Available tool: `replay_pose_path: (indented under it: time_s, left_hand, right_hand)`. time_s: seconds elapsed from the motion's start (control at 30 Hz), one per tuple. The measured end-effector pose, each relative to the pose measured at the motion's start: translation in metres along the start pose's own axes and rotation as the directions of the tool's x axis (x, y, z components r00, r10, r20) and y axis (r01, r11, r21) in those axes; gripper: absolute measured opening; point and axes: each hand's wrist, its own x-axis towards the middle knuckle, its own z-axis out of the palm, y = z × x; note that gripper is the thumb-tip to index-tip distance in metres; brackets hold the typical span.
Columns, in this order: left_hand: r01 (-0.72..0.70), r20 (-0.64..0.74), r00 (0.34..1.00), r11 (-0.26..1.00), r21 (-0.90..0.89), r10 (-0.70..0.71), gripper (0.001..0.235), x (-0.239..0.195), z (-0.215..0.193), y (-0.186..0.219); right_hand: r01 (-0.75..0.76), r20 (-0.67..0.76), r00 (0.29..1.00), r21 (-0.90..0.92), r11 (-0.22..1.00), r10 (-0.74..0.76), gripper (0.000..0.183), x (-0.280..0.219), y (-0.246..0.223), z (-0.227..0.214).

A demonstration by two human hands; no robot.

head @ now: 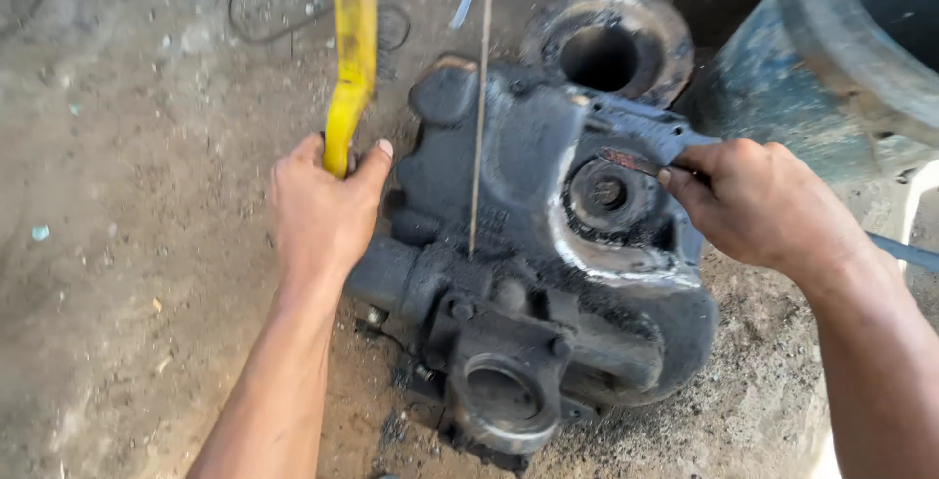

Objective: The person cleans a large metal engine component using a wire brush and a metal scraper to remove residue and grime.

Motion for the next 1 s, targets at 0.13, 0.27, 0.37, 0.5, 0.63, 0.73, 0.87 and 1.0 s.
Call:
replay_pose_path:
  time_s: [0.13, 0.27, 0.37, 0.5, 0.63, 0.73, 0.87, 1.0]
  left_hand:
    - [-0.141, -0.054, 0.988, 0.989, 0.051, 0.144, 0.030, 0.067, 0.053, 0.048]
    - [-0.221, -0.139, 0.957, 0.948, 0.228, 0.256, 0.047, 0.142, 0.140, 0.070]
    - [-0.061, -0.052, 0.995, 0.939, 0.340, 0.083, 0.054, 0.129, 0.156, 0.099]
    - [-0.107, -0.017, 0.992, 0.901, 0.421, 0.126, 0.041, 0.153, 0.156, 0.098]
    - [-0.194, -0.154, 0.954, 0.922, 0.336, 0.257, 0.046, 0.143, 0.081, 0.123]
    - [-0.266, -0.303, 0.896, 0.939, 0.218, 0.324, 0.039, 0.151, -0.017, 0.146]
    - [-0.243, -0.458, 0.869, 0.968, -0.061, 0.190, 0.041, 0.125, -0.116, 0.132]
    - [-0.067, -0.469, 0.820, 0.869, 0.491, 0.329, 0.062, 0.182, -0.151, -0.031]
  right_hand:
    - [-0.036, -0.005, 0.999, 0.145, 0.989, 0.037, 0.029, -0.014, 0.015, -0.023]
    - [-0.048, 0.121, 0.992, 0.229, 0.972, 0.020, 0.028, -0.030, 0.023, -0.037]
    - [0.014, 0.072, 0.997, 0.219, 0.976, -0.030, 0.029, -0.036, 0.035, -0.042]
    - [0.033, -0.076, 0.997, 0.308, 0.951, -0.011, 0.029, -0.012, 0.067, -0.018]
    - [0.118, -0.054, 0.993, 0.342, 0.932, -0.106, 0.024, 0.013, 0.077, 0.005]
    - [0.267, -0.113, 0.963, 0.306, 0.914, -0.244, 0.019, 0.030, 0.070, 0.015]
    - [0.356, -0.148, 0.932, 0.224, 0.907, -0.330, 0.013, 0.052, 0.054, 0.038]
    - [0.252, -0.020, 0.968, 0.084, 0.964, -0.252, 0.021, 0.047, 0.036, 0.046]
